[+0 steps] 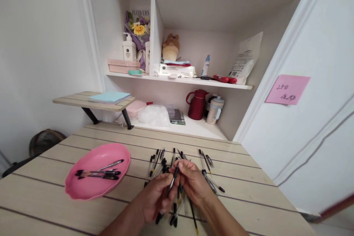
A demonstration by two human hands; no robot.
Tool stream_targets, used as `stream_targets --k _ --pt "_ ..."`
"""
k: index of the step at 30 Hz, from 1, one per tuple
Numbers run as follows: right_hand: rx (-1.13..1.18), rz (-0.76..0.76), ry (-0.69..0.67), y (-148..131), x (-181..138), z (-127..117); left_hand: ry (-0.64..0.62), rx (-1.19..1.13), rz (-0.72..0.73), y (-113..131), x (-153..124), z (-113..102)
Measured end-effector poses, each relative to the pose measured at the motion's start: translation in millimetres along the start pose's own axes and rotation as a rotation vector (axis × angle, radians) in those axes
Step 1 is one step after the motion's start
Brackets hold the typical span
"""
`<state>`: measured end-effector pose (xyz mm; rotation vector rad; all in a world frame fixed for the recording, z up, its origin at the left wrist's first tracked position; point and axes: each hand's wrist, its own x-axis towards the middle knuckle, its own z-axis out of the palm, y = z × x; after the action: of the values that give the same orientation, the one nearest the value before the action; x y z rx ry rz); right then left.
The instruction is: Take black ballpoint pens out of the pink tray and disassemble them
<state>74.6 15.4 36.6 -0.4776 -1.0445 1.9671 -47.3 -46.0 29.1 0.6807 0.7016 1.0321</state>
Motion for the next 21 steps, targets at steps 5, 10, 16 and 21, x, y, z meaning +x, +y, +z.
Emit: stream_targets --k 5,10,16,21 --pt "-0.163 -0.014 0.178 9.0 4.1 -7.7 0.289 0.342 0.181 -14.2 11.5 5.2" --pt "-0.256 0.003 0.262 16.9 1.7 -6.7 0.448 0.46 0.244 -16.4 15.6 0.3" --pt "-0.155 -0.044 0.193 7.1 2.5 -7.4 0.285 0.052 -0.007 -6.6 2.9 8.5" --pt "-0.037 -0.044 0.29 -8.6 8.0 -17.5 0.187 0.032 -0.082 -12.8 1.6 12.3"
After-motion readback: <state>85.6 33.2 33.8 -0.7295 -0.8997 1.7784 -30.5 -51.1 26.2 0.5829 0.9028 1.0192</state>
